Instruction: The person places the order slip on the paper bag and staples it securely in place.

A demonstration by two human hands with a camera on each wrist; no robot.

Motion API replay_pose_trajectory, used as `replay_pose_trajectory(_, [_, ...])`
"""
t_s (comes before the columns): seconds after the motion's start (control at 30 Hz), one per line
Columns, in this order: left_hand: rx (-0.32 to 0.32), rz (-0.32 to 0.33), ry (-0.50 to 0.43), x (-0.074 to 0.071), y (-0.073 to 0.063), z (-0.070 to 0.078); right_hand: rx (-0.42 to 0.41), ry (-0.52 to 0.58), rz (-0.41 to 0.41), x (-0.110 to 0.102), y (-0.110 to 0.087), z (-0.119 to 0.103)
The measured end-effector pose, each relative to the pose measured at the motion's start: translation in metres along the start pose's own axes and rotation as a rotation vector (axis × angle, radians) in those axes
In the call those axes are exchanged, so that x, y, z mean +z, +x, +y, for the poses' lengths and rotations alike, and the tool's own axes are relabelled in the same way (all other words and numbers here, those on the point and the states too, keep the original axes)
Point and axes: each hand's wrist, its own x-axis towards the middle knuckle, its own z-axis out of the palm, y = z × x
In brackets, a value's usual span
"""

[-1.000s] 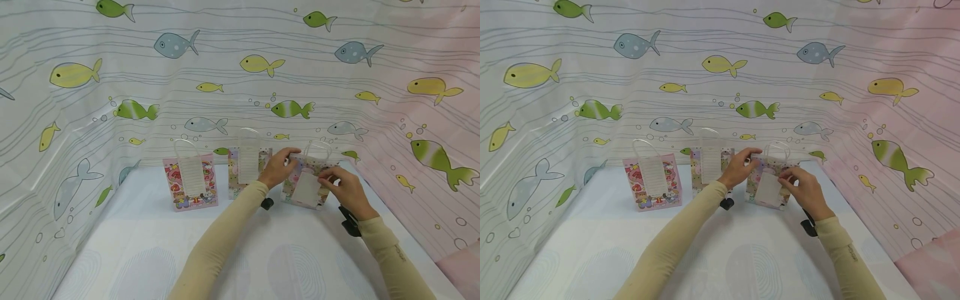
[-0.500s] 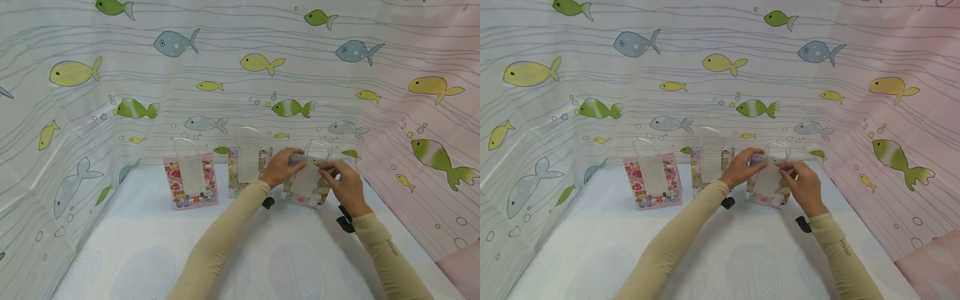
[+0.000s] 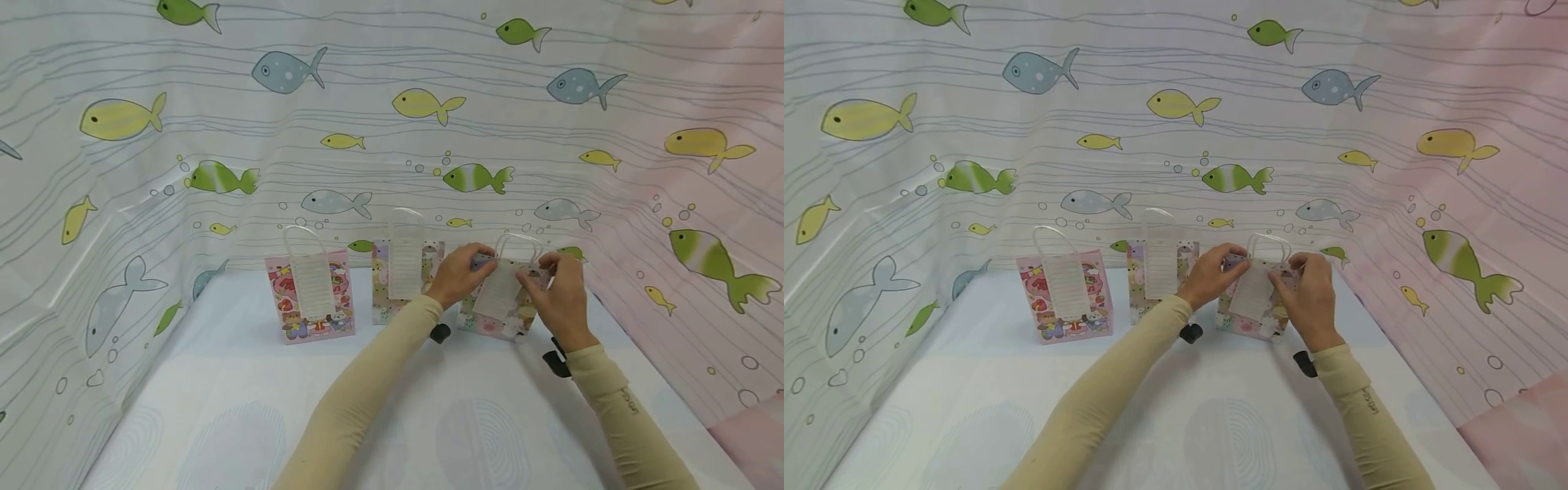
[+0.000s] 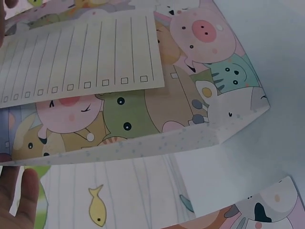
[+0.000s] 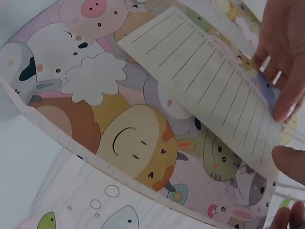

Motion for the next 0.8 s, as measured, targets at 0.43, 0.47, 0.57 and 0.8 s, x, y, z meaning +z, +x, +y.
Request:
replay_pose_trajectory(0.43, [-0.006, -0.006, -0.026, 0.001, -0.002, 0.002, 0.085, 0.074, -0.142, -0.009, 0.004, 0.011])
replay_pose_trajectory(0.47, [-0.004, -0.005, -0.027, 0.001, -0.002, 0.002, 0.086, 0.08, -0.139, -0.008, 0.004, 0.011])
replay_pose_trajectory(0.57, [-0.007, -0.003, -0.042, 0.0, -0.002, 0.002, 0.09, 0.097, -0.129, -0.008, 0.005, 0.011])
replay_pose_trajectory(0.8, [-0.025, -0.009, -0.054, -0.001, -0.002, 0.004, 0.138, 0.114, -0.134, -0.005, 0.003, 0.01])
